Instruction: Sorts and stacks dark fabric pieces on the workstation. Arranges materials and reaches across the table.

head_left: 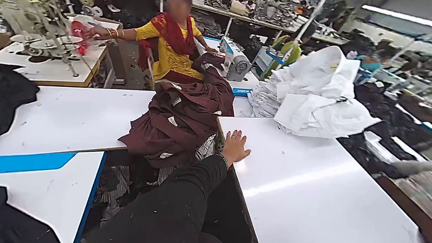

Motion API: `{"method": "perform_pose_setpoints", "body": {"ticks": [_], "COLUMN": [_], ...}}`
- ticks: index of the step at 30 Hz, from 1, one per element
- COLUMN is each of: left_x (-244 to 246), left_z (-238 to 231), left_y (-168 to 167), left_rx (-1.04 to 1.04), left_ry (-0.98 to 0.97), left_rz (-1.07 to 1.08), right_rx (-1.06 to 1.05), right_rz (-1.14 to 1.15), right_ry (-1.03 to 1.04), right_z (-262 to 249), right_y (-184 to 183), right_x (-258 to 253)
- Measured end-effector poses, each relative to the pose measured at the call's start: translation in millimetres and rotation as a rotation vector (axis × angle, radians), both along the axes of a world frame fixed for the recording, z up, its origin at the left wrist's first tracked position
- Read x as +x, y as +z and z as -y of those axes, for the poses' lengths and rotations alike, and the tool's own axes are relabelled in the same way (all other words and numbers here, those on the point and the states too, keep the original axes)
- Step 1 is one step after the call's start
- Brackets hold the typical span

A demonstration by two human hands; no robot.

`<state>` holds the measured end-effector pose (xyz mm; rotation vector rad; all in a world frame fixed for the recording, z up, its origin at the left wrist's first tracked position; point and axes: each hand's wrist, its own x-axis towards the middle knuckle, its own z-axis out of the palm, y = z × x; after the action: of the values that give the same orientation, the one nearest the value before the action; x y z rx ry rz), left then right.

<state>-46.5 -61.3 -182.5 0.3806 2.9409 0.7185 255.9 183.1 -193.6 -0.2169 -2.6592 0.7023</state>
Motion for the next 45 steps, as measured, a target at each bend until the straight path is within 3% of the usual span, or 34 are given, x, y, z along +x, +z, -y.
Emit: {"method": "perform_pose_setpoints", "body": {"ticks": [6,16,23,28,45], "left_x": [0.4,-2.4,-1.1,-3.2,-1.5], "left_z": [-2.0,-3.7,-1.7,-1.2,-2.3], "left_y": [4.4,3.8,10.2,11.4,9.0], "left_rx": [-0.083,-0.181,-0.113,-0.076,-0.083], "left_ry": [-0.008,0.006,0.0,0.006,0.01], "left_rz": [0.015,-0.008,0.014,0.028,0.023], "right_rx": [0.035,-0.078,0.015,-0.032,-0.056], "right_rz": [-0.08,-0.13,-0.122,-0.019,-0.067], "right_ry": [-0.016,-0.12,-0.085,-0.049,-0.057], "right_z": [6.4,24.8,21.4,19.0,18.2], "right_y": [-11.4,-12.3,-12.9,0.5,-4.7], "right_x": [29.7,52.9,46.2,44.9,49.6]}}
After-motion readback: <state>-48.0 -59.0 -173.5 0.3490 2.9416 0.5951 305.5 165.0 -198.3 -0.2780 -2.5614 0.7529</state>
